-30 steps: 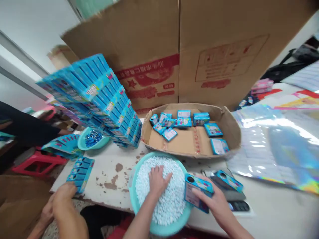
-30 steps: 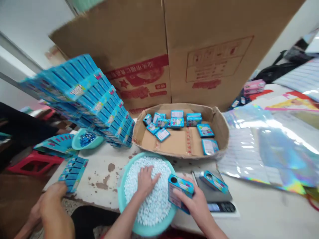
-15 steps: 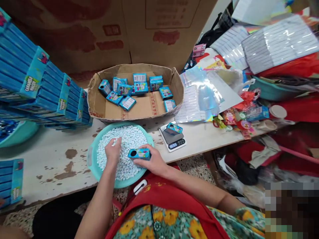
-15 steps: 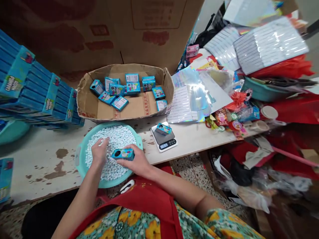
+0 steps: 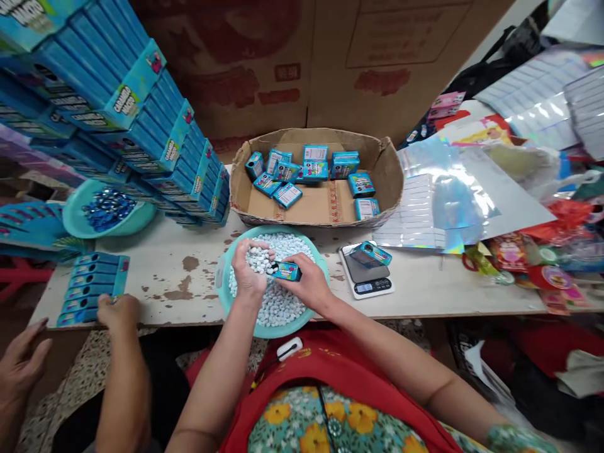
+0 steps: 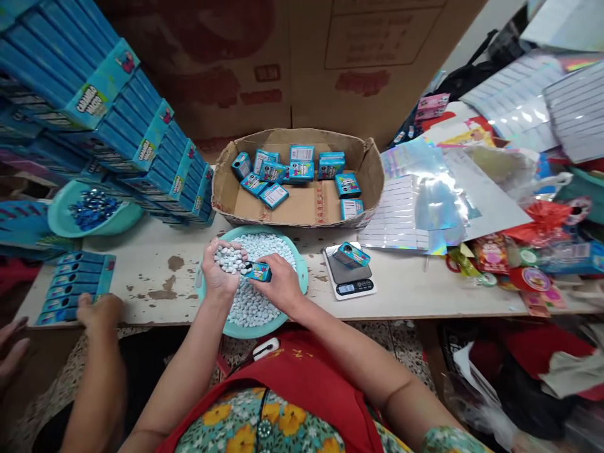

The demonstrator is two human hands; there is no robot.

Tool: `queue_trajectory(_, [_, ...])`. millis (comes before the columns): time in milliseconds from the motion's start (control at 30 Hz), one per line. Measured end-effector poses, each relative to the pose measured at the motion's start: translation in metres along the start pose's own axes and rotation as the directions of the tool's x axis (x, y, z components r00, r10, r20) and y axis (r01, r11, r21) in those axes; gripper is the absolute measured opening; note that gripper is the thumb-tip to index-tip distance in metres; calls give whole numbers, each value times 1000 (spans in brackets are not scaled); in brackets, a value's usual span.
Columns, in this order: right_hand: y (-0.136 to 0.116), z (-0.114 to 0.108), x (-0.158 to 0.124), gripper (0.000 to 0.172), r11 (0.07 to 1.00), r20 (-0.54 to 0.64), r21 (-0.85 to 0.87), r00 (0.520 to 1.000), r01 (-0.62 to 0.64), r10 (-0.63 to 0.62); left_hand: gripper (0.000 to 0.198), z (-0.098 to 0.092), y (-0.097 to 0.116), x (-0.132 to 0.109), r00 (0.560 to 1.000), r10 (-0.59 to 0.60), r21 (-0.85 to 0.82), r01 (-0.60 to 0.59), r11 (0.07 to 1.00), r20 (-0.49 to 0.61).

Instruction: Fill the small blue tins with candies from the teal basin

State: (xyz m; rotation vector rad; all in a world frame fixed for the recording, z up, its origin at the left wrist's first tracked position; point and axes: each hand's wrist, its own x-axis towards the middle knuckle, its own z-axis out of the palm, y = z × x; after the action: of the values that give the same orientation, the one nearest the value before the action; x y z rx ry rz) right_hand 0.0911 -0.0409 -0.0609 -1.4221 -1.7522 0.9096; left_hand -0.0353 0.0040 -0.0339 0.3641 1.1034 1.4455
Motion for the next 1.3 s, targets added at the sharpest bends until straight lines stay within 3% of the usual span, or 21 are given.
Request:
queue_trajectory(267, [-3, 2, 13, 36, 996, 50, -90, 998, 28, -23, 26, -4, -5, 5, 986, 168, 101, -165, 981, -18])
queue_trajectory(567, [-14, -5, 23, 33, 1000, 14, -21, 1000, -11, 11, 26, 1, -2, 10, 964, 261, 172, -250, 953, -47])
queue_trajectory(900, [-11, -7, 28, 30, 999, 19, 27, 1000, -18, 18, 28, 8, 0, 10, 976, 217, 147, -212, 966, -24])
queue_trajectory(1300, [-8, -4, 29, 31, 991, 8, 118, 998, -59, 59, 24, 10, 1, 10, 953, 303, 213, -302, 929, 31])
